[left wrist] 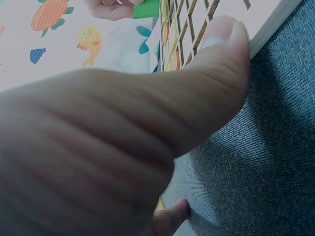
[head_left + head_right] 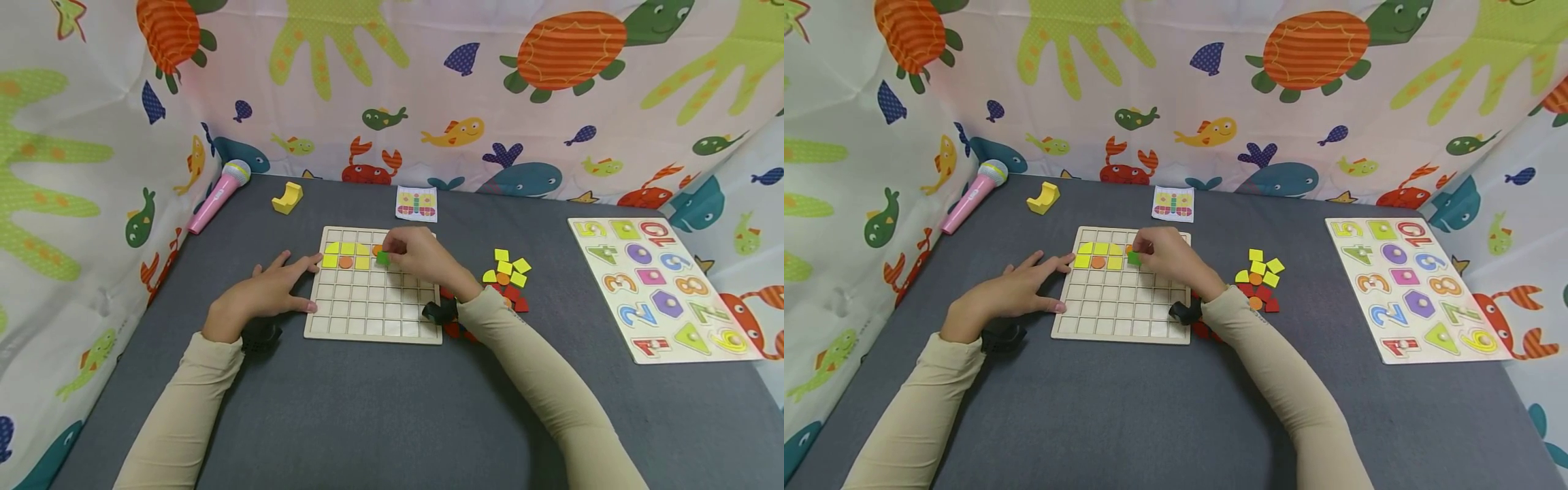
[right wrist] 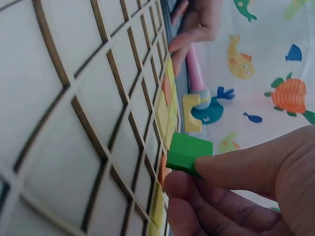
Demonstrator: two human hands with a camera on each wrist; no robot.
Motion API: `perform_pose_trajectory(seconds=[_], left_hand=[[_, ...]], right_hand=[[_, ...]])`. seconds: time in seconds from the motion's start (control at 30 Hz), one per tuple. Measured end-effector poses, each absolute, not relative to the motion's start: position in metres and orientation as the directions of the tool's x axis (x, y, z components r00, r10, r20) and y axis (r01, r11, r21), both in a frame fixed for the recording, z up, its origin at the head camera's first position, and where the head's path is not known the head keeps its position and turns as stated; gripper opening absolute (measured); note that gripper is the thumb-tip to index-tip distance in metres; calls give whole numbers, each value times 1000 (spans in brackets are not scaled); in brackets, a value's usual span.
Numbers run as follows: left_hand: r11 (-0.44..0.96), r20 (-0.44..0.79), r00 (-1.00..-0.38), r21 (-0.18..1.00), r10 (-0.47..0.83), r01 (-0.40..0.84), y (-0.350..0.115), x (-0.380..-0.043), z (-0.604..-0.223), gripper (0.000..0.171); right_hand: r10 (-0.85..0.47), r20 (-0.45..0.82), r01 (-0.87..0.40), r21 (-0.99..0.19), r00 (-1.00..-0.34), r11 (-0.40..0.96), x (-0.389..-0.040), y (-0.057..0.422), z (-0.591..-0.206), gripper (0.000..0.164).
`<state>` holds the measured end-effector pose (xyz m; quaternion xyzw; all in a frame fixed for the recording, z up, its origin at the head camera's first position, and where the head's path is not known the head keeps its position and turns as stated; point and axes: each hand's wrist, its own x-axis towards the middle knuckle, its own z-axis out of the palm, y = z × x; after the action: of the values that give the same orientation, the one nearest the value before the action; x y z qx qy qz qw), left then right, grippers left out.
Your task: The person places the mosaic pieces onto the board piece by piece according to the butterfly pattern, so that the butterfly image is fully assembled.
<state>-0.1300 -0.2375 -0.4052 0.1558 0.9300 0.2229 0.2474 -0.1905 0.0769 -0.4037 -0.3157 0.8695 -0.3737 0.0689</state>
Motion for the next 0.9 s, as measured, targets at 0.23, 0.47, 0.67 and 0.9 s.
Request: perform_pose_trajectory(seconds=[0.23,0.47,0.67,0.9], left_hand=[[852,-397,-828,496,396,169,-235,-129,-402,93],[842,-394,-827,514,401,164,-236,-130,-402,94],[847,-396,-831,509,391,155,-241,-135,-414,100],[846,-384,-837,509,390,161,-251,-147,-439,111]], right_hand=[[-625,73,-518,-637,-778,570,-190,65,-407,10],[-628,96,-557,-579,-772,596,-190,61,-410,10],[-650,104,-590,-543,-753,597,-189,59,-412,11],[-668,88,-593,-555,-739,583,-190,57,-417,10]])
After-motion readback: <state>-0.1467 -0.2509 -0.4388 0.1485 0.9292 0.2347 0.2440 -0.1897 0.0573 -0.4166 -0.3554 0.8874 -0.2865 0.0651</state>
